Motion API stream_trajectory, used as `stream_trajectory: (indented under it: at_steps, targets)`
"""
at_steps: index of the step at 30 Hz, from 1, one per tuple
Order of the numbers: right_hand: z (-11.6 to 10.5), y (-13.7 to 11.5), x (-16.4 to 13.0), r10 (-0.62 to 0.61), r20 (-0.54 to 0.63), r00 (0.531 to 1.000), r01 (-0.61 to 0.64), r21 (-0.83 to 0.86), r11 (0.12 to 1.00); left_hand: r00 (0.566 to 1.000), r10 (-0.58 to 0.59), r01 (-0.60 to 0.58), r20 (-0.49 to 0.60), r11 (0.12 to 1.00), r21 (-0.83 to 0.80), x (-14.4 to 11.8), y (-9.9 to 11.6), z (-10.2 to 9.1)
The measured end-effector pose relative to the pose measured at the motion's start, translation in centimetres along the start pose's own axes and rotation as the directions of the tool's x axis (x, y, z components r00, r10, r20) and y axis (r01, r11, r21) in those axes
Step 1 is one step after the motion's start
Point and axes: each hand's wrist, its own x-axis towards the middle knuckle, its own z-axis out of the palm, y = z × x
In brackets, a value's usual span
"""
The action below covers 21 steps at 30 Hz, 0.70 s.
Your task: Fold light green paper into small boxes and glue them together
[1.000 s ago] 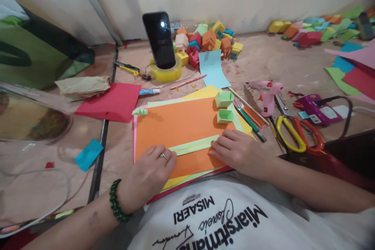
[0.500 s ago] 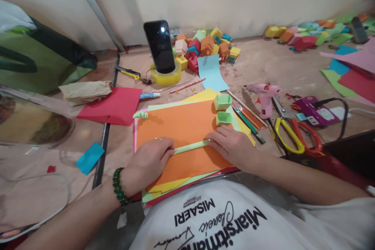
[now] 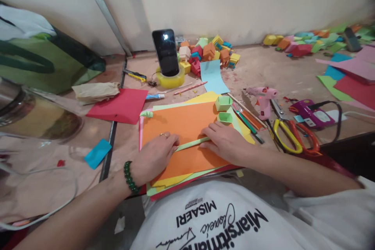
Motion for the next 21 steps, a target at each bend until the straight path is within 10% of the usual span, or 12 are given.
stream_trajectory:
  at_steps: [21]
  targets:
    - [-2.2, -1.7, 1.3, 0.028, 0.181, 0.983, -0.052, 0.133, 0.99, 0.986, 0.14, -0.116, -0.091, 0.967, 0.229, -1.3, 0.2, 1.4]
